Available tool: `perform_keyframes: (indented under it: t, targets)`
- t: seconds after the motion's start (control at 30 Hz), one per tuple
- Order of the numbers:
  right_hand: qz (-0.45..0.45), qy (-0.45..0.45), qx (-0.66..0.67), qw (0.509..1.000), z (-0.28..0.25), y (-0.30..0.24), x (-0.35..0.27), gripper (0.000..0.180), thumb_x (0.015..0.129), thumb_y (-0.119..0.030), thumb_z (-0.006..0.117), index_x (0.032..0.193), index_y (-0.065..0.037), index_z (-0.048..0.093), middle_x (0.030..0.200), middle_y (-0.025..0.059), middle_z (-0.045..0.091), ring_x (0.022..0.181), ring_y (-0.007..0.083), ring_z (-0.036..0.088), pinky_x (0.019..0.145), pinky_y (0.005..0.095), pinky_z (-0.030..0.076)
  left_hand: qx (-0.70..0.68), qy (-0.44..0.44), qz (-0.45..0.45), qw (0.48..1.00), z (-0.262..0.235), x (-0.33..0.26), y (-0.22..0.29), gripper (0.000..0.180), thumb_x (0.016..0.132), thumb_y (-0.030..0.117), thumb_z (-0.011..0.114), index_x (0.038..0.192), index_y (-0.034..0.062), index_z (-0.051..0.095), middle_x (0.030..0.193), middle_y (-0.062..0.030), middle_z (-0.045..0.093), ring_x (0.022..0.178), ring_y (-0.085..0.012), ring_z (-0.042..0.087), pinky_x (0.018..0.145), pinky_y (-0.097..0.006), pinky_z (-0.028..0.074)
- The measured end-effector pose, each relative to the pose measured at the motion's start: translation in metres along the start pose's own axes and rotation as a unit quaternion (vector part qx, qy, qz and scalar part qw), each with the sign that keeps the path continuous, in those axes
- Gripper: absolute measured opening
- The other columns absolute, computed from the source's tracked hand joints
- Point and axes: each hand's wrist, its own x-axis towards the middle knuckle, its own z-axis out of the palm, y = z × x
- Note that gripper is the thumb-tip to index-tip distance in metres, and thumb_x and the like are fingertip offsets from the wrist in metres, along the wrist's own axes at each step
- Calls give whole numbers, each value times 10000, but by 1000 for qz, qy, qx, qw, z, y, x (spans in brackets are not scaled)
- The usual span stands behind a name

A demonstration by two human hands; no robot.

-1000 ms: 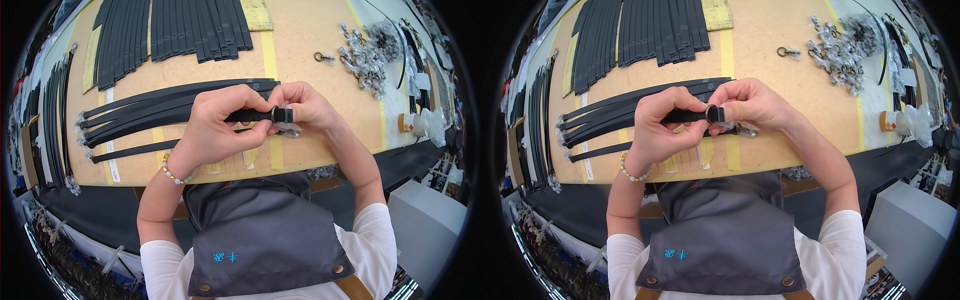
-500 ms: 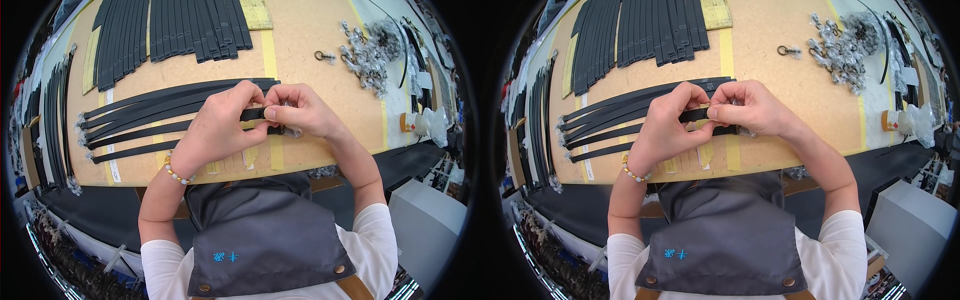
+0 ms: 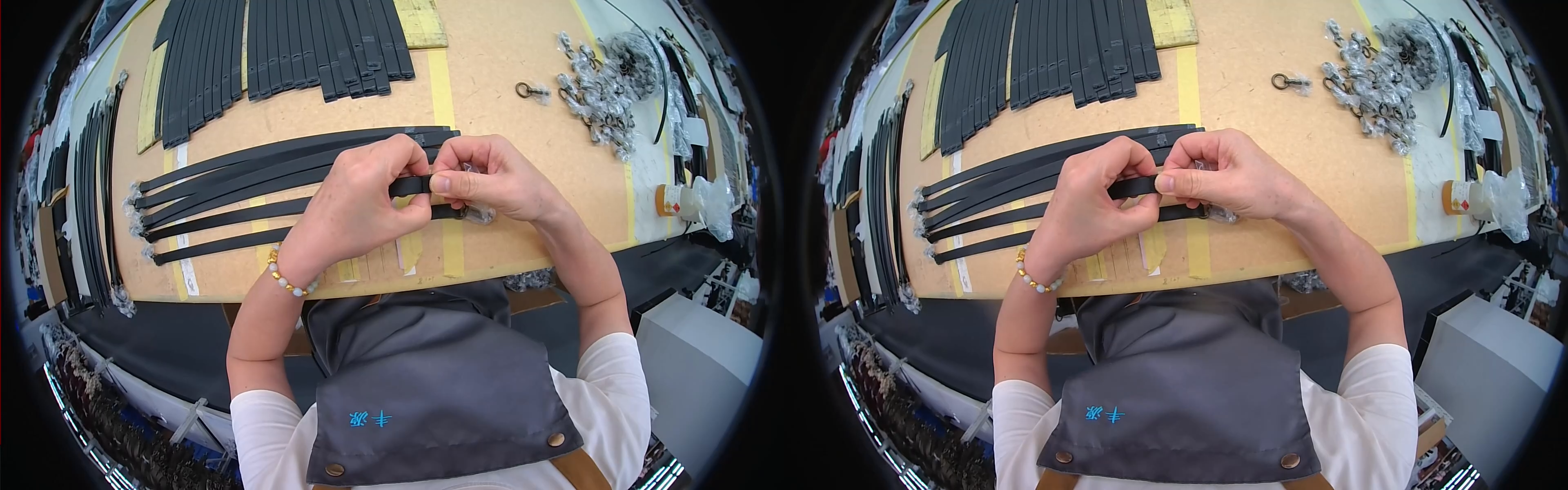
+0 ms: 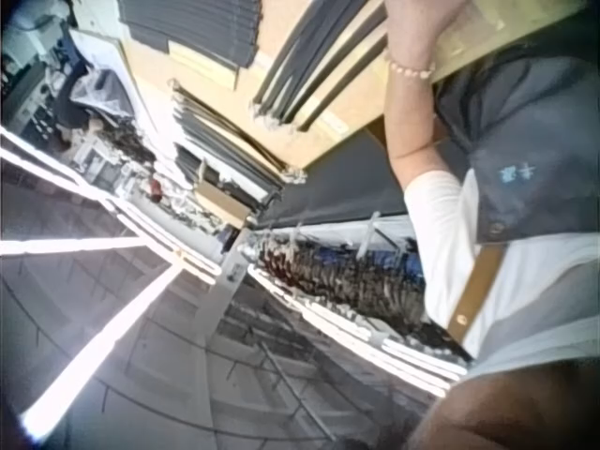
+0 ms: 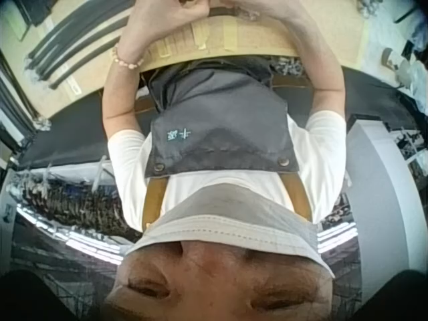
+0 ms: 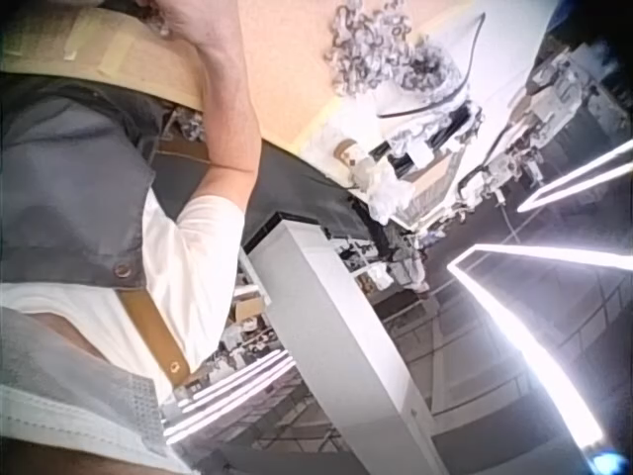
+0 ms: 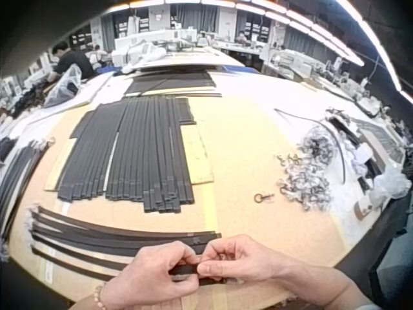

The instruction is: Assembling leather straps by manually attaching metal rings and buckles.

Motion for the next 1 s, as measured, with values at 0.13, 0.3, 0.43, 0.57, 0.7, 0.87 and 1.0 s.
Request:
perform_keyframes:
  t: [0.13,0.3,0.43,0.57,0.7,0.87,1.0]
  targets:
    - [-1,-2,-6,1000,0,0,0,246,941,-255,772,905,-31,679,758,-21,633,687,44,551,608,217,444,0,6,8,1000,1,0,-1,189,735,5,738,875,-6,612,742,-49,614,634,-97,572,568,-245,482]
    - [4,-2,-7,1000,0,-1,-1,234,941,-238,769,889,-31,671,743,-25,615,682,40,541,599,217,435,4,2,7,1000,1,0,-1,193,733,4,742,872,-3,609,741,-52,619,635,-101,579,564,-246,486]
    - [-1,1,-13,1000,1,1,0,206,935,-205,761,882,-31,662,737,-27,608,676,37,534,592,218,428,15,2,16,1000,2,0,-1,193,734,3,744,876,-2,612,746,-58,625,645,-111,595,580,-250,501]
    - [-15,10,-30,999,2,3,0,187,930,-188,755,893,-44,643,779,-36,613,683,26,547,609,193,435,18,3,29,999,2,1,-1,194,735,2,745,879,-2,615,765,-67,641,666,-130,620,606,-261,520]
    - [-30,25,-34,999,8,5,0,138,925,-146,730,892,-47,639,787,-47,604,692,15,535,608,189,424,9,-6,20,1000,1,0,0,198,737,2,751,887,-5,622,793,-80,663,703,-163,659,645,-275,541]
    - [-57,44,-113,991,6,13,0,151,945,-160,685,884,-26,651,782,-43,608,709,10,522,603,208,411,11,-34,10,999,-3,1,3,205,738,1,758,903,-11,637,806,-84,670,716,-169,669,660,-274,544]
    - [-27,-12,-7,1000,0,3,-1,177,960,-195,704,927,-27,659,796,-39,619,715,22,539,612,209,426,-10,-21,30,999,-6,-1,3,205,730,-5,766,892,-13,640,810,-79,665,707,-155,647,650,-263,532]
